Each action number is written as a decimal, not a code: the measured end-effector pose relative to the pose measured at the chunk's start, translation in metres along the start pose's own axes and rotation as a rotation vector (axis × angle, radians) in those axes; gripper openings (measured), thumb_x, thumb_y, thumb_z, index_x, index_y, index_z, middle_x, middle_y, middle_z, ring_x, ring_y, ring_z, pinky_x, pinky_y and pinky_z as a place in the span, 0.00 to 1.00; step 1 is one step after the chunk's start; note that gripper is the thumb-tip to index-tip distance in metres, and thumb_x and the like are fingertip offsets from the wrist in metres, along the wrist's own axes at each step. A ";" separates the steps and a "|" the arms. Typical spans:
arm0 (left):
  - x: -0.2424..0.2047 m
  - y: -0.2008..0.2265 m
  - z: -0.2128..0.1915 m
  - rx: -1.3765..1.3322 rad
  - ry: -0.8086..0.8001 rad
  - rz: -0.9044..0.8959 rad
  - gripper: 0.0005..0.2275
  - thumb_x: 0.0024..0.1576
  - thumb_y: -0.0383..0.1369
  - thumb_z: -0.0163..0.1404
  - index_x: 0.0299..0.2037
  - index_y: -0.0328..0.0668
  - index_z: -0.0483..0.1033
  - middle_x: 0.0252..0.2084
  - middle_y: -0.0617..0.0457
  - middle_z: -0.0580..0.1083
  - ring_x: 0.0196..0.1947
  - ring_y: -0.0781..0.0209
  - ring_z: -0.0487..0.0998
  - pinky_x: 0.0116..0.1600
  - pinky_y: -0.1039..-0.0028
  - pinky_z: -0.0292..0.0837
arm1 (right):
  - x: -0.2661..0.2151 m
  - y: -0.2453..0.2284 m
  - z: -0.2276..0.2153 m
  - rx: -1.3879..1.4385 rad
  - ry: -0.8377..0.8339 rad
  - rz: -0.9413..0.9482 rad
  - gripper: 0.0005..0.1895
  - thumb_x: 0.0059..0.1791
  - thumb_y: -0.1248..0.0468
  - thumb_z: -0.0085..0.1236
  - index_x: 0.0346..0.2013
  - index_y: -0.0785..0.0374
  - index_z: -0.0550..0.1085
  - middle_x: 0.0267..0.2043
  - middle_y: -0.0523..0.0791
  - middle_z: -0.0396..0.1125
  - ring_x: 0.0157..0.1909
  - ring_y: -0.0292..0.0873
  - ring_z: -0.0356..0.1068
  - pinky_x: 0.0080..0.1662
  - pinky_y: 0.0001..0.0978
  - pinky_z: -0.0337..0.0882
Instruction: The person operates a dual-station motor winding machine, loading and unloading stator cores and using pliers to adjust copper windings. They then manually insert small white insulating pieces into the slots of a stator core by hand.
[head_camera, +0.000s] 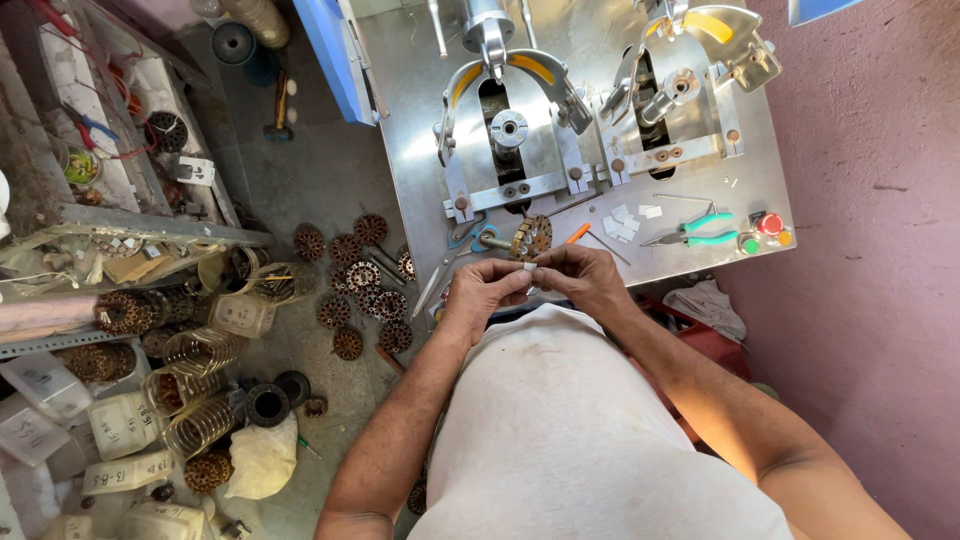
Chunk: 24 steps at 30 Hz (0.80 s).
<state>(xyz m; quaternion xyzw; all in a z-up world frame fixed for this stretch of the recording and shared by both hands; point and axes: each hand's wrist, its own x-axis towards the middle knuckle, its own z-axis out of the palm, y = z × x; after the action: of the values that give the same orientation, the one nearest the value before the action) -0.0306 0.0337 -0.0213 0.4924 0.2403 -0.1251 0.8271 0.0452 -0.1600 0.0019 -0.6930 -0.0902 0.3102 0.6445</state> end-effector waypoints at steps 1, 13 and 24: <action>0.000 -0.001 0.000 0.024 0.006 0.019 0.09 0.54 0.27 0.62 0.43 0.32 0.83 0.35 0.51 0.81 0.31 0.66 0.80 0.39 0.75 0.80 | 0.001 0.004 0.000 0.032 0.005 0.027 0.10 0.48 0.66 0.65 0.42 0.69 0.79 0.35 0.42 0.76 0.35 0.30 0.74 0.39 0.24 0.76; 0.008 -0.003 -0.007 0.080 -0.083 0.115 0.04 0.55 0.24 0.57 0.38 0.38 0.77 0.29 0.52 0.78 0.26 0.68 0.78 0.30 0.78 0.75 | 0.006 0.006 0.011 -0.212 0.000 0.024 0.07 0.49 0.67 0.63 0.39 0.68 0.76 0.31 0.43 0.75 0.34 0.33 0.73 0.36 0.27 0.75; 0.019 0.011 -0.012 -0.060 -0.024 -0.071 0.08 0.55 0.31 0.58 0.41 0.40 0.75 0.27 0.51 0.78 0.21 0.67 0.75 0.25 0.79 0.68 | 0.009 -0.025 0.003 -0.653 0.059 -0.493 0.12 0.47 0.66 0.67 0.45 0.62 0.79 0.39 0.46 0.76 0.37 0.41 0.78 0.41 0.30 0.78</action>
<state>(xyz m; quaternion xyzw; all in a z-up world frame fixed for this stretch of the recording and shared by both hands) -0.0132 0.0503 -0.0275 0.4570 0.2512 -0.1528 0.8395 0.0571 -0.1491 0.0226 -0.8273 -0.3289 0.0816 0.4481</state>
